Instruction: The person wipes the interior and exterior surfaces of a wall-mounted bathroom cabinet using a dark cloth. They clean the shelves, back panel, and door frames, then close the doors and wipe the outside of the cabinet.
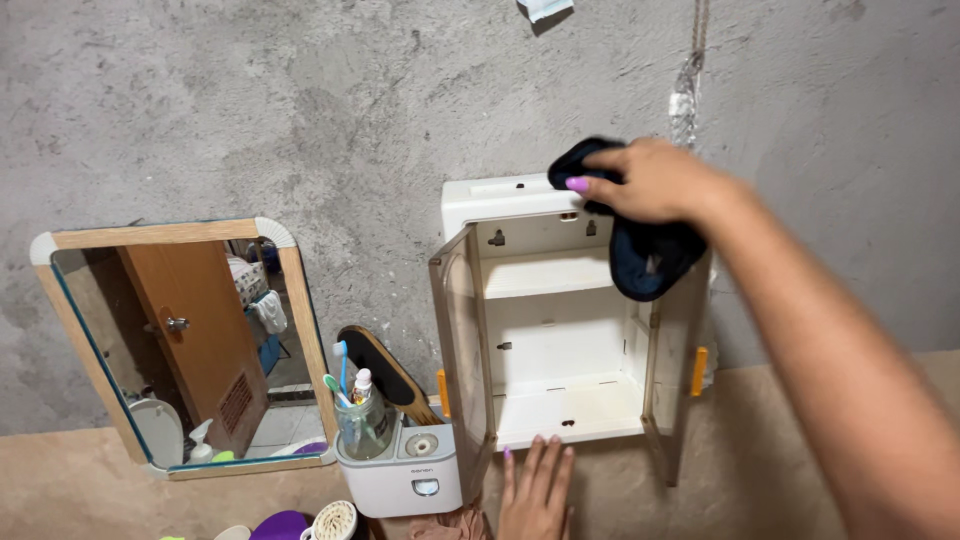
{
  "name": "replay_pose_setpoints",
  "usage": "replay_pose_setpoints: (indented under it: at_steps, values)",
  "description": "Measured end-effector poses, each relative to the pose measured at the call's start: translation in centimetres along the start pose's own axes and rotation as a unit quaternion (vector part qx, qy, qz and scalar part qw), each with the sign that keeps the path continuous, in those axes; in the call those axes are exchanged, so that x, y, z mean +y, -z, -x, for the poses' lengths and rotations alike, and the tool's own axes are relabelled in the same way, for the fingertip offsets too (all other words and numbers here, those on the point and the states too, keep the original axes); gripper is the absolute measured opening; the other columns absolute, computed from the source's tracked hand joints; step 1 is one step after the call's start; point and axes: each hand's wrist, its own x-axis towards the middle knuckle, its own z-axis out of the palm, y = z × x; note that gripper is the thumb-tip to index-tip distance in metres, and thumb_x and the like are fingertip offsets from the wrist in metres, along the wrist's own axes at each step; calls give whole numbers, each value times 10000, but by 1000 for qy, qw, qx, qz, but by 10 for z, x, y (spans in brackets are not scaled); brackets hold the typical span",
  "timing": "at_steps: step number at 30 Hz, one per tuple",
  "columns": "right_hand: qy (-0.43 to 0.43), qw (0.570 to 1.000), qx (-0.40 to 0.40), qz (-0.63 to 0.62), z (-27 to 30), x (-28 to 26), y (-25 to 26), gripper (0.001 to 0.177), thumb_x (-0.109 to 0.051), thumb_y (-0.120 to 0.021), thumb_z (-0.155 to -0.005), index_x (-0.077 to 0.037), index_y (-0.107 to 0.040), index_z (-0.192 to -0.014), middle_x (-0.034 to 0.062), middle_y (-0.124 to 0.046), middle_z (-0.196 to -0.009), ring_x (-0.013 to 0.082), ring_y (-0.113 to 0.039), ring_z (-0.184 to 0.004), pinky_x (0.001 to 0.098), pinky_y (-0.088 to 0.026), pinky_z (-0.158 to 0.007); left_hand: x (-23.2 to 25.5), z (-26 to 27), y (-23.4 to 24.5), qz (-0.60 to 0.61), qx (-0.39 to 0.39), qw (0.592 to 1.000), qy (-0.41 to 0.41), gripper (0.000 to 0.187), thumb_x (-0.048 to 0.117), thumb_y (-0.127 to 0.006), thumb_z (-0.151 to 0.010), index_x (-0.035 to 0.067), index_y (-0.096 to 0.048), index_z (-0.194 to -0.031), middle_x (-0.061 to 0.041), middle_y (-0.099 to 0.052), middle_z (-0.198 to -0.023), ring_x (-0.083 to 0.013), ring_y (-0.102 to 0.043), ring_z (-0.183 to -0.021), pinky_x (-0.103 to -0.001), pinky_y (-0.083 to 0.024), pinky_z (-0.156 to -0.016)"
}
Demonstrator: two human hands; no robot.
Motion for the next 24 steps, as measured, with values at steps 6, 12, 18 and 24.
replay_pose_setpoints:
  at_steps: [6,12,18,24]
  values:
    - [63,996,-20,-54,-37,-56,-22,488,-540,-489,-995,-269,-659,-1364,112,-682,-1321,344,-626,-1227,473,-441,-1090,-36,30,-55,-53,0,998,23,750,215,-701,-896,-17,-373,-1529,-254,-310,-1620,-388,-318,-1497,-741,-121,-1099]
    - [223,965,-13,-139,-49,-101,-27,467,-463,-547,-953,-321,-642,-1387,99,-710,-1271,329,-642,-1183,438,-464,-1047,-62,28,-86,-342,270,898,-60,505,135,-592,-1030,90,-529,-1529,-171,-486,-1584,-202,-661,-1109,-431,-442,-921]
    - [132,986,-40,-96,-44,-58,-17,464,-488,-582,-937,-238,-700,-1310,98,-677,-1320,315,-645,-1194,435,-474,-1037,-41,23,-33,-279,46,959,34,579,59,-533,-864,39,-547,-1443,-186,-480,-1552,-122,-652,-613,-432,-614,-669]
    - [-29,996,-66,-44,-35,6,0,495,-490,-654,-898,-187,-728,-1283,145,-712,-1276,351,-667,-1184,440,-484,-1069,-39,19,-23,-279,44,957,60,644,-23,-500,-813,113,-541,-1441,-69,-422,-1614,-95,-565,-451,-425,-626,-596]
